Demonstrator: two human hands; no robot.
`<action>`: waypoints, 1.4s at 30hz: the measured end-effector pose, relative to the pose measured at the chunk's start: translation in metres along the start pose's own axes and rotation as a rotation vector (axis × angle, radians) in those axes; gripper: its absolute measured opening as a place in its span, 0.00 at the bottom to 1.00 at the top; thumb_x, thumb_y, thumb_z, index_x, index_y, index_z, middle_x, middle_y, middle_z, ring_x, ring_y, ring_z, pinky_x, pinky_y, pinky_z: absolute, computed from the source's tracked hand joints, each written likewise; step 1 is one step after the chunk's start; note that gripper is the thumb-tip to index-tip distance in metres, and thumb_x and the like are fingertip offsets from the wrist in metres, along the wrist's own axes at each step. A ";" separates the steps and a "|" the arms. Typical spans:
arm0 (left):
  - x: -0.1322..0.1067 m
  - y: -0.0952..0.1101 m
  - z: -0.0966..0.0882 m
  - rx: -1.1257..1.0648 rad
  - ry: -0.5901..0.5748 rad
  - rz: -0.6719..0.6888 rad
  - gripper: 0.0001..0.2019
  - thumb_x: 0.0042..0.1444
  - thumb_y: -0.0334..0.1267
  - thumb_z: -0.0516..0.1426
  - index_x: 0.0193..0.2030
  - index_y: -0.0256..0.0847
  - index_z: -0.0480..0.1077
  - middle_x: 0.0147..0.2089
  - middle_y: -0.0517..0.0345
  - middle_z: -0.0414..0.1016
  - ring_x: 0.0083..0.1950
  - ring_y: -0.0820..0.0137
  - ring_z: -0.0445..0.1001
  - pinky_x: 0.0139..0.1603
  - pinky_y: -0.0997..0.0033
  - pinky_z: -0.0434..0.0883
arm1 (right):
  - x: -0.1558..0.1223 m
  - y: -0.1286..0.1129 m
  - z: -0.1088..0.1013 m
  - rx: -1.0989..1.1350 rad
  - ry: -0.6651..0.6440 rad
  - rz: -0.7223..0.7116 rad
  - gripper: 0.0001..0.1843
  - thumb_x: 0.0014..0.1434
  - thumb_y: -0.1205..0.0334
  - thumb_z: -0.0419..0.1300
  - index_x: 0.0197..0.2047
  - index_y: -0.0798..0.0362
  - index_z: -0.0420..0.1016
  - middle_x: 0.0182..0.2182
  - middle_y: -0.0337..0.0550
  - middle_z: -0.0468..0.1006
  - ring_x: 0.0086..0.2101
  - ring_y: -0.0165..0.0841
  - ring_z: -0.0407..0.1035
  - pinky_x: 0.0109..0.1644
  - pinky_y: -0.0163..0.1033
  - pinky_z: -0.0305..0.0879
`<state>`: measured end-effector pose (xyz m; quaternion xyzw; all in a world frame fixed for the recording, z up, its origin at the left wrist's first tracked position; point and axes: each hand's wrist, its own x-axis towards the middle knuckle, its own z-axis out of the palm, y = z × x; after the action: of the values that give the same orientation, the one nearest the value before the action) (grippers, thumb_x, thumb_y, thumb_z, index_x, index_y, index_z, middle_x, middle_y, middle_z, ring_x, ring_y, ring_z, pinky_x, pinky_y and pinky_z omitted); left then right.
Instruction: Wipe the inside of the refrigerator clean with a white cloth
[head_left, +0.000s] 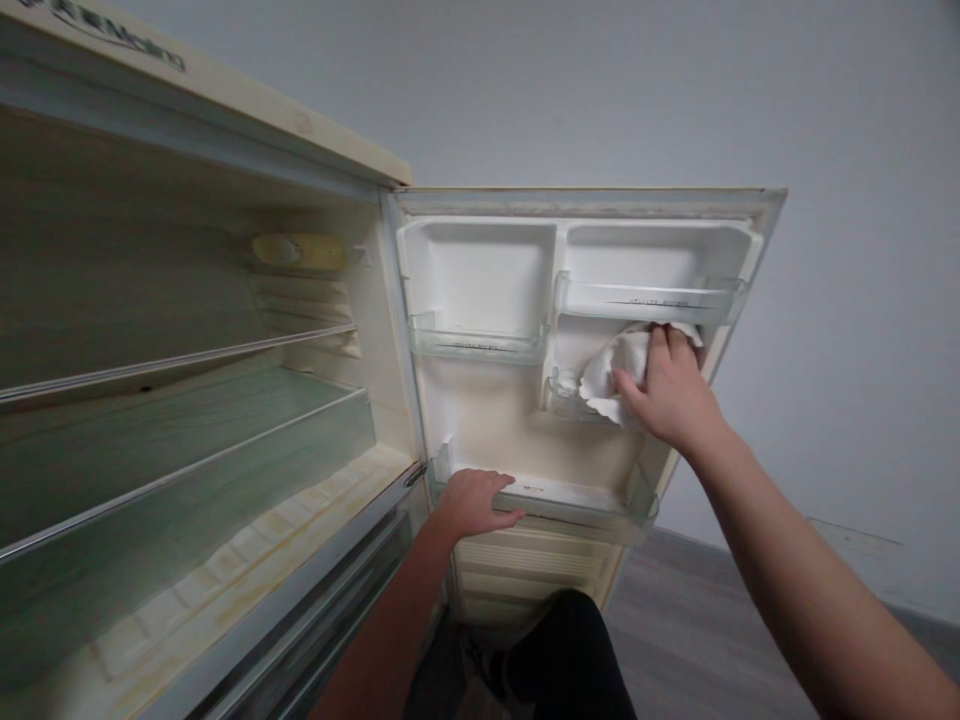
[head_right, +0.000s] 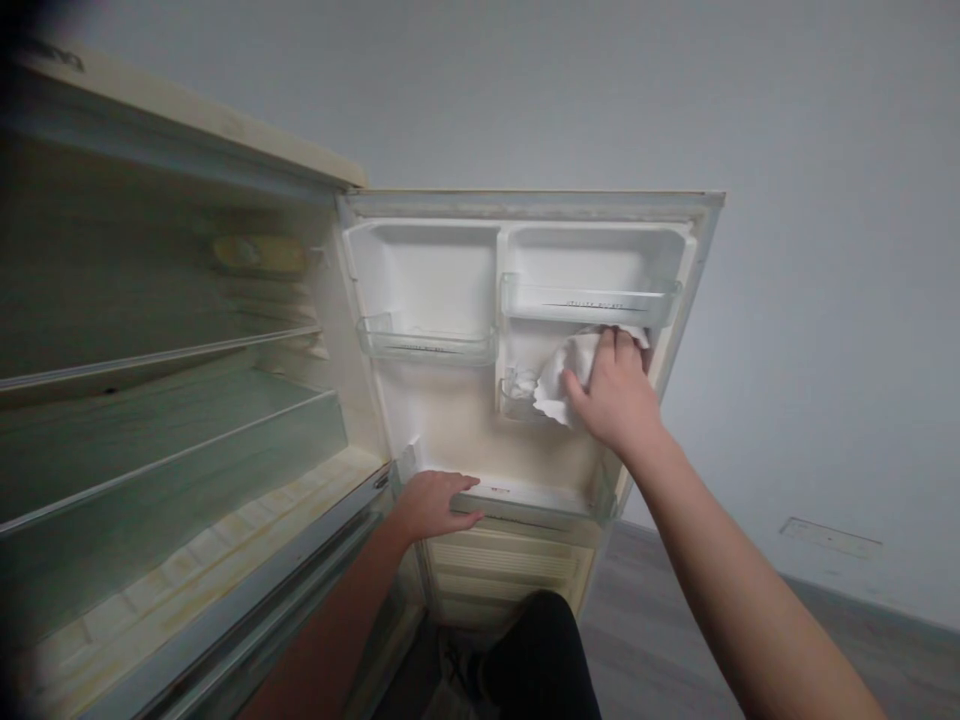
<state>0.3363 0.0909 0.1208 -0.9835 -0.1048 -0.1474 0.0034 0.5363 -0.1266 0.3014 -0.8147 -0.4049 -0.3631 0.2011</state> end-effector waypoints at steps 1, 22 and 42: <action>0.000 0.000 0.000 0.001 0.003 0.000 0.31 0.59 0.64 0.55 0.57 0.43 0.75 0.54 0.52 0.82 0.53 0.53 0.80 0.52 0.56 0.73 | 0.005 -0.002 -0.001 -0.018 -0.024 -0.020 0.41 0.65 0.46 0.51 0.69 0.71 0.54 0.64 0.73 0.58 0.63 0.59 0.56 0.66 0.60 0.56; 0.001 0.003 -0.001 -0.010 0.003 0.023 0.31 0.59 0.64 0.54 0.58 0.43 0.75 0.53 0.51 0.82 0.53 0.53 0.80 0.51 0.57 0.73 | 0.035 -0.054 -0.007 -0.154 -0.206 0.027 0.34 0.60 0.45 0.58 0.60 0.64 0.69 0.54 0.68 0.73 0.52 0.57 0.70 0.49 0.53 0.68; 0.000 0.006 -0.004 0.005 0.013 0.014 0.29 0.59 0.63 0.55 0.57 0.45 0.76 0.52 0.54 0.83 0.51 0.54 0.80 0.49 0.57 0.72 | 0.061 -0.028 0.019 0.447 -0.278 -0.477 0.15 0.65 0.58 0.49 0.48 0.57 0.69 0.50 0.56 0.73 0.51 0.43 0.66 0.60 0.48 0.61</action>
<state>0.3369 0.0849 0.1247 -0.9832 -0.0983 -0.1537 0.0078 0.5470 -0.0673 0.3365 -0.6748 -0.6767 -0.1878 0.2270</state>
